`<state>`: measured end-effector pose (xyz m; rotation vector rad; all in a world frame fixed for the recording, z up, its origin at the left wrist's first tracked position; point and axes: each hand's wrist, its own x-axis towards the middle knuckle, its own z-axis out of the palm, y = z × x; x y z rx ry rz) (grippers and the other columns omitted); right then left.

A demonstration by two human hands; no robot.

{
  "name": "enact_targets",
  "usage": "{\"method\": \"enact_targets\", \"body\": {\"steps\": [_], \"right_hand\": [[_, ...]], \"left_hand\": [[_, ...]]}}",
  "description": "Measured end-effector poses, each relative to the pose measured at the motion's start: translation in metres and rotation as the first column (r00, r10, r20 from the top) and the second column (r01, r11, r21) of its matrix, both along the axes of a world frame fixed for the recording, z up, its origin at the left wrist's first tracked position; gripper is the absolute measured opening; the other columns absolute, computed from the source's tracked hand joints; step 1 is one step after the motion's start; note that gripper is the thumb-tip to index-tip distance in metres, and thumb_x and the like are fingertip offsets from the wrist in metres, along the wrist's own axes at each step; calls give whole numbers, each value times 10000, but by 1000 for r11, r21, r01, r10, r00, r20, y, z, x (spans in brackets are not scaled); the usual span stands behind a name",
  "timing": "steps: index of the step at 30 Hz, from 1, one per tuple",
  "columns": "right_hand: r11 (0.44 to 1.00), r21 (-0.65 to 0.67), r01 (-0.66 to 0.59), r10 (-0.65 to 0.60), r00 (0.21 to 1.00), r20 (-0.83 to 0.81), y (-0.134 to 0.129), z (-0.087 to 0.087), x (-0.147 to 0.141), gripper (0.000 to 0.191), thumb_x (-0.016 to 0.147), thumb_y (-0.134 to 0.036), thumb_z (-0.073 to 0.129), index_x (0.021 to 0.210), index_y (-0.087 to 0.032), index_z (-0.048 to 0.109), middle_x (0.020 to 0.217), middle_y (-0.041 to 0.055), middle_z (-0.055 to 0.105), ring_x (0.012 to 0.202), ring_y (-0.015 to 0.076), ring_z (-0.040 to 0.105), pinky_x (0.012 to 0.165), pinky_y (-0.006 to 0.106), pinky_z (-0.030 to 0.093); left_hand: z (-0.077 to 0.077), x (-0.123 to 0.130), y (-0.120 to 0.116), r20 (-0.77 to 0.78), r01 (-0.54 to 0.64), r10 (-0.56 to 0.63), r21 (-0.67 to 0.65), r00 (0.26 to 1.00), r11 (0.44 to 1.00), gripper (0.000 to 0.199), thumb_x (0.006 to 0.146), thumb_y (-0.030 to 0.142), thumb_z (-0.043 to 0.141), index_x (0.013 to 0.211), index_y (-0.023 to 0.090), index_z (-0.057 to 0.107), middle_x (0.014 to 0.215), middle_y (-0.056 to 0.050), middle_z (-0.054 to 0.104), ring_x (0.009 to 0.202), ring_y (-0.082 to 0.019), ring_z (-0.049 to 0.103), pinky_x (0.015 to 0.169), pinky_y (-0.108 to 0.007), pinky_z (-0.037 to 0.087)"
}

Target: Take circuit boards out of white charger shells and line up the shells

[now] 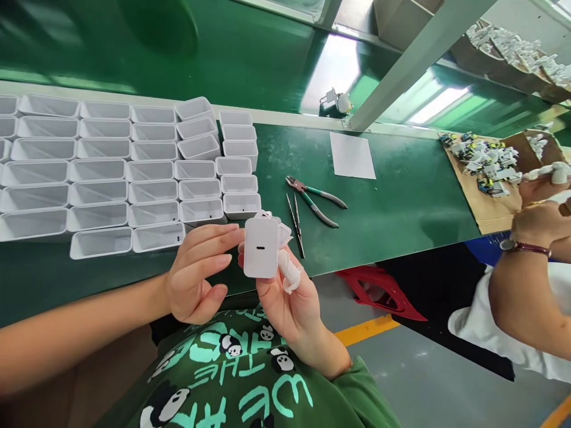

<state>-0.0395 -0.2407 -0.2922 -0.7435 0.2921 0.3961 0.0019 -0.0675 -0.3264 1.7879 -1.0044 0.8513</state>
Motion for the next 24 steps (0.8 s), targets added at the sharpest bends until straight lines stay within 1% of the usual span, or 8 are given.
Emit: {"method": "enact_targets", "body": {"steps": [5, 9, 10, 12, 14, 16, 19, 24], "right_hand": [[999, -13, -39, 40, 999, 20, 2, 1, 0, 350, 821, -411, 702, 1138, -274, 643, 1140, 32, 693, 926, 143, 666, 672, 182, 606], [935, -353, 33, 62, 965, 254, -12, -10, 0, 354, 908, -417, 614, 1239, -307, 556, 1177, 35, 648, 904, 168, 658, 702, 279, 613], [865, -490, 113, 93, 922, 377, -18, -13, 1, 339, 914, -358, 615, 1242, -320, 543, 1193, 30, 630, 934, 174, 653, 745, 302, 611], [634, -717, 290, 298, 764, 572, -31, -18, 3, 403, 890, -200, 615, 1262, -332, 532, 1240, 30, 599, 1069, 207, 625, 900, 373, 578], [407, -822, 399, 556, 605, 569, -43, -22, 6, 567, 854, -73, 560, 1355, -327, 485, 1303, 49, 572, 1213, 244, 560, 1040, 437, 499], [290, -853, 434, 694, 518, 500, -50, -26, 8, 720, 824, -15, 506, 1465, -318, 377, 1345, 72, 551, 1258, 255, 529, 1065, 452, 477], [254, -846, 469, 711, 503, 492, -51, -31, 8, 798, 826, -26, 515, 1530, -308, 268, 1292, 92, 572, 1164, 253, 580, 979, 429, 534], [275, -801, 532, 671, 490, 556, -46, -31, 7, 777, 844, -51, 531, 1524, -324, 272, 1073, 71, 623, 983, 240, 630, 876, 413, 562]], "left_hand": [[-1, 0, 1, 1, 8, -8, 5, 1000, 1000, 501, 779, 182, 481, 1277, 145, 502, 1321, -155, 629, 1296, -275, 558, 978, -465, 540], [-5, 0, -1, 23, 7, -5, -67, 1000, 998, 475, 840, 255, 460, 1301, 152, 508, 1262, -138, 630, 1242, -268, 584, 953, -441, 545], [-5, 0, -2, 15, -4, 6, -103, 1000, 995, 477, 873, 311, 452, 1323, 159, 500, 1252, -132, 622, 1219, -263, 591, 946, -435, 546], [-5, 0, -3, -39, -33, 28, -133, 999, 991, 532, 917, 446, 456, 1385, 193, 454, 1265, -119, 597, 1196, -253, 587, 953, -431, 538], [-3, -1, -4, -119, -36, 25, -90, 993, 995, 655, 896, 547, 538, 1434, 206, 392, 1312, -132, 563, 1225, -263, 559, 994, -438, 512], [0, -1, -5, -227, 17, -22, -21, 974, 1000, 816, 837, 576, 656, 1471, 180, 327, 1359, -170, 529, 1267, -290, 529, 1035, -449, 482], [4, -2, -7, -442, 120, -71, 84, 894, 989, 963, 781, 528, 763, 1512, 183, 240, 1376, -186, 529, 1268, -312, 531, 1047, -470, 467], [5, -5, -9, -515, 137, -76, 82, 854, 987, 803, 853, 245, 724, 1507, 223, 257, 1255, -117, 638, 1140, -237, 615, 996, -397, 487]]}}
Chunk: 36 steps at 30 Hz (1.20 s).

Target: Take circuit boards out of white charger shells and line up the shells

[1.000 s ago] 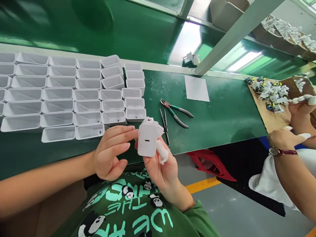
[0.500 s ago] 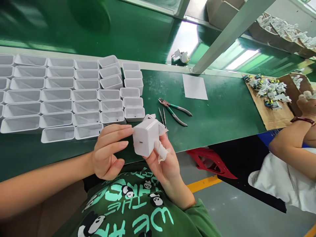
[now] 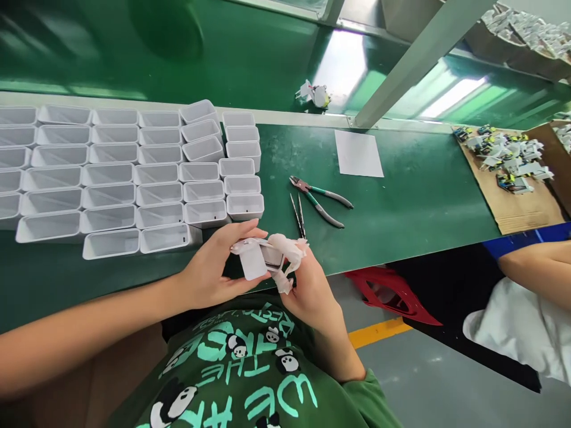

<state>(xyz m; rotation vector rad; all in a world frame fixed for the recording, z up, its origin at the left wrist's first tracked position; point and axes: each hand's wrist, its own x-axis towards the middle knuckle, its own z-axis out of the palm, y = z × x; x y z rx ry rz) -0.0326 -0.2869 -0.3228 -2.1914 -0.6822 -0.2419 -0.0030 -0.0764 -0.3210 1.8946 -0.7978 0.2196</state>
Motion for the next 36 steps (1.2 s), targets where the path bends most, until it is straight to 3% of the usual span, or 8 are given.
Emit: {"method": "enact_targets", "body": {"steps": [5, 12, 16, 19, 24, 31, 34, 36], "right_hand": [[999, 36, 32, -33, 999, 24, 2, 8, 2, 758, 860, -80, 568, 1515, -310, 265, 1137, 90, 628, 970, 241, 633, 836, 395, 559], [995, 83, 63, -65, 997, 32, 4, 16, 4, 686, 860, -76, 584, 1463, -283, 330, 1005, 75, 629, 963, 250, 633, 786, 384, 543], [994, 85, 75, -77, 997, 26, 3, 21, 3, 663, 844, -58, 614, 1426, -264, 373, 1053, 85, 655, 967, 247, 631, 802, 396, 538], [991, 104, 87, -89, 996, 18, 4, 25, 2, 647, 845, -59, 628, 1411, -264, 389, 1120, 86, 671, 863, 214, 628, 799, 401, 537], [983, 116, 143, -150, 987, 57, 11, 31, 2, 628, 823, -85, 676, 1379, -245, 431, 1033, 76, 683, 775, 204, 609, 748, 397, 535], [989, 118, 86, -95, 993, 73, 15, 39, 7, 651, 846, -77, 634, 1421, -261, 392, 966, 38, 688, 731, 186, 604, 816, 413, 543], [993, 75, 91, -97, 992, 82, 12, 36, 8, 712, 860, -107, 632, 1481, -259, 319, 1082, 80, 680, 772, 197, 617, 819, 418, 556], [998, 4, 55, -55, 996, 66, 9, 35, 8, 750, 870, -127, 621, 1517, -249, 261, 1153, 112, 663, 880, 232, 641, 844, 436, 563]], "left_hand": [[-1, 1, 2, -186, 29, -80, -261, 979, 965, 787, 779, 244, 790, 1433, 218, 353, 1197, -110, 646, 1036, -208, 647, 887, -328, 512], [-1, 3, 4, -361, 68, -282, -504, 889, 861, 581, 918, 260, 617, 1406, 232, 303, 1252, -139, 608, 1141, -230, 601, 916, -379, 499], [-1, 5, 3, -316, 94, -307, -543, 898, 834, 504, 932, 261, 604, 1351, 239, 324, 1265, -141, 601, 1147, -233, 598, 913, -394, 514], [-1, 5, 3, -287, 102, -306, -557, 908, 824, 490, 932, 278, 608, 1335, 242, 331, 1260, -146, 606, 1162, -251, 604, 918, -427, 530], [2, 4, 4, -268, 77, -297, -610, 916, 789, 433, 942, 267, 592, 1315, 243, 375, 1248, -150, 620, 1158, -278, 630, 908, -471, 555], [-2, 5, 1, -261, 26, -263, -662, 929, 749, 443, 938, 292, 582, 1331, 248, 381, 1252, -147, 634, 1189, -303, 632, 933, -488, 552], [-5, 4, 1, -261, 21, -240, -636, 935, 772, 463, 917, 255, 604, 1323, 260, 379, 1258, -143, 635, 1154, -293, 649, 899, -470, 566], [-5, 1, 1, -209, 41, -185, -550, 960, 834, 558, 855, 177, 670, 1323, 250, 376, 1287, -145, 616, 1134, -268, 656, 923, -449, 561]]}}
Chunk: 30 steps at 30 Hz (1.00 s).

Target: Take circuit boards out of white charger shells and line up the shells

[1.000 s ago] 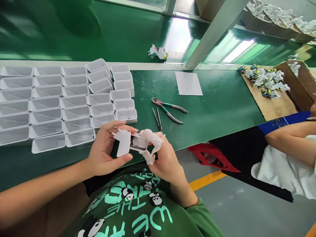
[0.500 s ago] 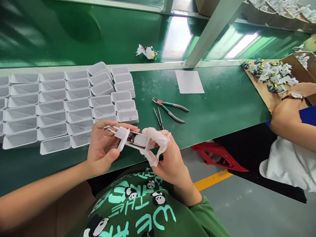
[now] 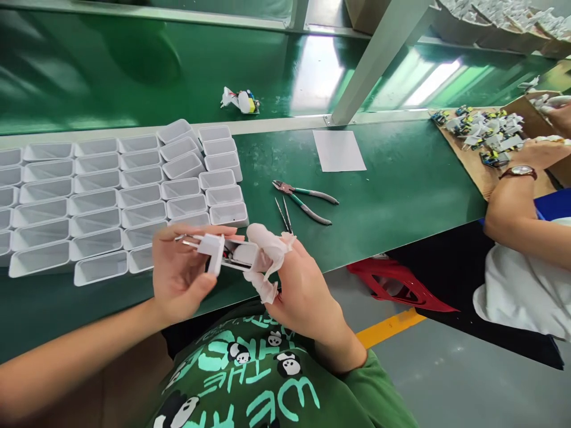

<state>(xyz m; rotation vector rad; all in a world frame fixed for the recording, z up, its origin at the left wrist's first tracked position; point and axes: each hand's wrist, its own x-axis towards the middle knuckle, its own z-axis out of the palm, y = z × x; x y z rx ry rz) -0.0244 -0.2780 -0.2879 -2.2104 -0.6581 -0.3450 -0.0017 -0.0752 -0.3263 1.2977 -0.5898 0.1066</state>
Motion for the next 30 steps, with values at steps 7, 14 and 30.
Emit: {"method": "enact_targets", "body": {"steps": [7, 14, 30], "right_hand": [[990, 55, -132, 142, 961, -236, -26, 15, 37, 782, 875, -201, 644, 1525, -296, 220, 1092, 74, 662, 846, 200, 670, 776, 367, 600], [919, -209, 334, -365, 923, -126, -24, 20, 234, 876, 778, -226, 593, 1507, -176, 110, 1111, 149, 625, 771, 226, 658, 657, 331, 537], [759, -651, -32, 44, 999, 2, 113, 1, 354, 386, 913, -366, 655, 1229, -168, 552, 1224, 90, 572, 1113, 249, 568, 921, 430, 511]], "left_hand": [[2, -10, 2, 467, -374, 157, 420, 870, 827, 711, 819, 172, 642, 1437, 116, 294, 1508, -277, 347, 1447, -341, 346, 1126, -560, 387], [-2, -20, -2, 653, -630, 67, 693, 755, 349, 465, 880, 238, 551, 1328, 118, 524, 1498, -217, 432, 1440, -373, 343, 1126, -508, 361], [-6, -16, 4, 821, -778, -44, 556, 569, 292, 290, 863, 305, 592, 1049, 115, 710, 1125, -108, 636, 1048, -259, 562, 997, -430, 357]]}}
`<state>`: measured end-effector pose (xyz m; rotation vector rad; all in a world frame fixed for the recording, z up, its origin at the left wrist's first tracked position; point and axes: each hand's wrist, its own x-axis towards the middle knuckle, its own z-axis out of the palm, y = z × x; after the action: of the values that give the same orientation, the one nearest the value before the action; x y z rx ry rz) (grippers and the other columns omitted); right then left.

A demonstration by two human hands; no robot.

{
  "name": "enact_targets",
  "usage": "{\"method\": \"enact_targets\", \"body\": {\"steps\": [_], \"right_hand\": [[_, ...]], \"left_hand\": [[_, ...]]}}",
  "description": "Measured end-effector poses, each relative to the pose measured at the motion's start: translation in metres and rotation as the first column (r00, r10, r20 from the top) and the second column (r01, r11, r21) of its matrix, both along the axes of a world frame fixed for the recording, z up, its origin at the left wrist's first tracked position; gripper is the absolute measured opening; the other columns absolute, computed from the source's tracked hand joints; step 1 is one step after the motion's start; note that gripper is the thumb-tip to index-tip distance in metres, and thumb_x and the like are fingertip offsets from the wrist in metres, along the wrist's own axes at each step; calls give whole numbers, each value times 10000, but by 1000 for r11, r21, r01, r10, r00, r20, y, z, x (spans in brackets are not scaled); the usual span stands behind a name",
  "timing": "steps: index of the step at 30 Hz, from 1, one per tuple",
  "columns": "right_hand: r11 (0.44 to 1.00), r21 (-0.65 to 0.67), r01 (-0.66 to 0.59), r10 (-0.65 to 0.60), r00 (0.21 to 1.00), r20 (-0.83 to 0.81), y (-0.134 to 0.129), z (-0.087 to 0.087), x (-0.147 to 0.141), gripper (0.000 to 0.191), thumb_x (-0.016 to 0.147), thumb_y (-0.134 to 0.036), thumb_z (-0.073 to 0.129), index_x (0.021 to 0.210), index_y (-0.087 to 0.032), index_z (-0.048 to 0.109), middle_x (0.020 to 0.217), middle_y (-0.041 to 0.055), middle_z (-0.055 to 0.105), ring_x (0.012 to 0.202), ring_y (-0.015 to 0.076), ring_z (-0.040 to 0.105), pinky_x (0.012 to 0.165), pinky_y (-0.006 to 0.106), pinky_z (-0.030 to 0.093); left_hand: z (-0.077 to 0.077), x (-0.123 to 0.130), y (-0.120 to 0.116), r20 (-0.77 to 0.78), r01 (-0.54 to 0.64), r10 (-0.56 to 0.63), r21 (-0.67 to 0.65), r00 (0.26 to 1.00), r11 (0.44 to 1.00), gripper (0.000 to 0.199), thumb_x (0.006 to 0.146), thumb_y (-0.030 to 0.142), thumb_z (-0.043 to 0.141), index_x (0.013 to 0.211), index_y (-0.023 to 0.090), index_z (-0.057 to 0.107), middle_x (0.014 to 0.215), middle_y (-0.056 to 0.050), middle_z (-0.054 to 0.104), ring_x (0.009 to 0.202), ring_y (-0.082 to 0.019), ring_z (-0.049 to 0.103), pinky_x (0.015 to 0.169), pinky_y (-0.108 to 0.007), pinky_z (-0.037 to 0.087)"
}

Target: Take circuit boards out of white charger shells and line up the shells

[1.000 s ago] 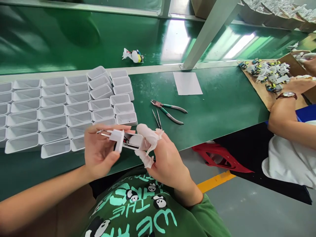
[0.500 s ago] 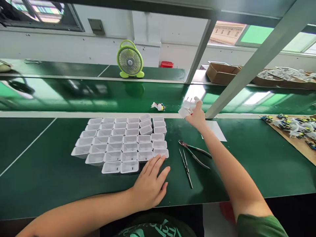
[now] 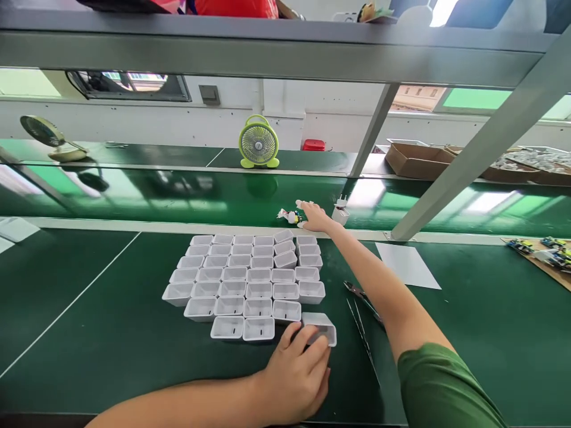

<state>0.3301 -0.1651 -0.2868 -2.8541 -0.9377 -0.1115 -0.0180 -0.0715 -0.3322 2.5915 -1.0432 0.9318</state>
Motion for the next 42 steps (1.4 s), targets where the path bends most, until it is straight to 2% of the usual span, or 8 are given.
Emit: {"method": "enact_targets", "body": {"steps": [6, 10, 17, 20, 24, 29, 35, 42], "right_hand": [[965, -194, -176, 156, 981, -118, 61, 6, 21, 298, 958, -382, 627, 1146, -150, 618, 1133, 73, 636, 981, 198, 636, 861, 395, 560], [948, -265, -176, 169, 984, -47, 60, 19, 13, 302, 939, -406, 639, 1087, -143, 624, 1099, 69, 635, 988, 205, 621, 880, 408, 534], [938, -347, -15, 45, 996, 77, -67, 49, -36, 386, 736, -345, 723, 1051, -152, 615, 991, 94, 653, 879, 259, 608, 700, 314, 430], [913, -403, 66, -12, 991, 135, -117, 43, -63, 393, 732, -272, 690, 1088, -127, 612, 1033, 140, 653, 895, 302, 615, 713, 338, 418], [893, -447, 57, 24, 984, 174, -142, 23, -93, 543, 705, -48, 610, 1242, -93, 541, 1281, 231, 562, 1140, 365, 544, 891, 395, 395], [905, -425, 14, 17, 998, 68, -143, 23, -116, 518, 721, -44, 619, 1215, -187, 553, 1208, 125, 630, 1166, 299, 551, 958, 363, 381], [859, -401, 319, -356, 934, -20, -122, 33, -103, 211, 924, -331, 578, 978, -139, 645, 959, 90, 683, 899, 240, 647, 785, 368, 502], [843, -337, 419, -494, 851, -179, -87, 32, -75, 277, 942, -407, 647, 920, -131, 649, 893, 32, 662, 795, 150, 642, 750, 326, 563]], "left_hand": [[-13, 1, -4, 17, 172, -172, -35, 985, 984, 258, 866, 293, 558, 964, 109, 710, 1020, -112, 619, 866, -211, 562, 819, -407, 442], [-9, 6, -2, 38, 161, -160, -34, 986, 986, 168, 891, 222, 560, 924, 118, 688, 960, -86, 612, 845, -193, 556, 851, -403, 466], [0, 9, -1, -44, 91, -99, -159, 994, 983, 127, 936, 110, 484, 913, 139, 606, 901, -59, 630, 901, -180, 585, 960, -385, 432], [1, 7, -3, -23, 68, -74, -201, 997, 977, 117, 938, 120, 502, 963, 141, 614, 910, -60, 654, 867, -185, 586, 838, -346, 431], [3, 5, -2, 25, 55, -52, -139, 998, 989, 229, 934, 118, 542, 1148, 94, 619, 960, -85, 687, 847, -186, 595, 707, -325, 391], [4, 7, -1, 36, 105, -102, -94, 994, 990, 243, 932, 79, 520, 1157, 66, 611, 924, -93, 695, 779, -178, 575, 650, -314, 420], [4, 7, -3, -61, 169, -184, -195, 981, 966, 253, 865, 29, 507, 1095, 71, 602, 881, -97, 624, 868, -214, 574, 778, -353, 503], [2, 2, -3, -254, 145, -275, -433, 928, 890, 519, 828, 261, 632, 1274, 86, 432, 1230, -220, 463, 1218, -346, 476, 966, -508, 532]]}}
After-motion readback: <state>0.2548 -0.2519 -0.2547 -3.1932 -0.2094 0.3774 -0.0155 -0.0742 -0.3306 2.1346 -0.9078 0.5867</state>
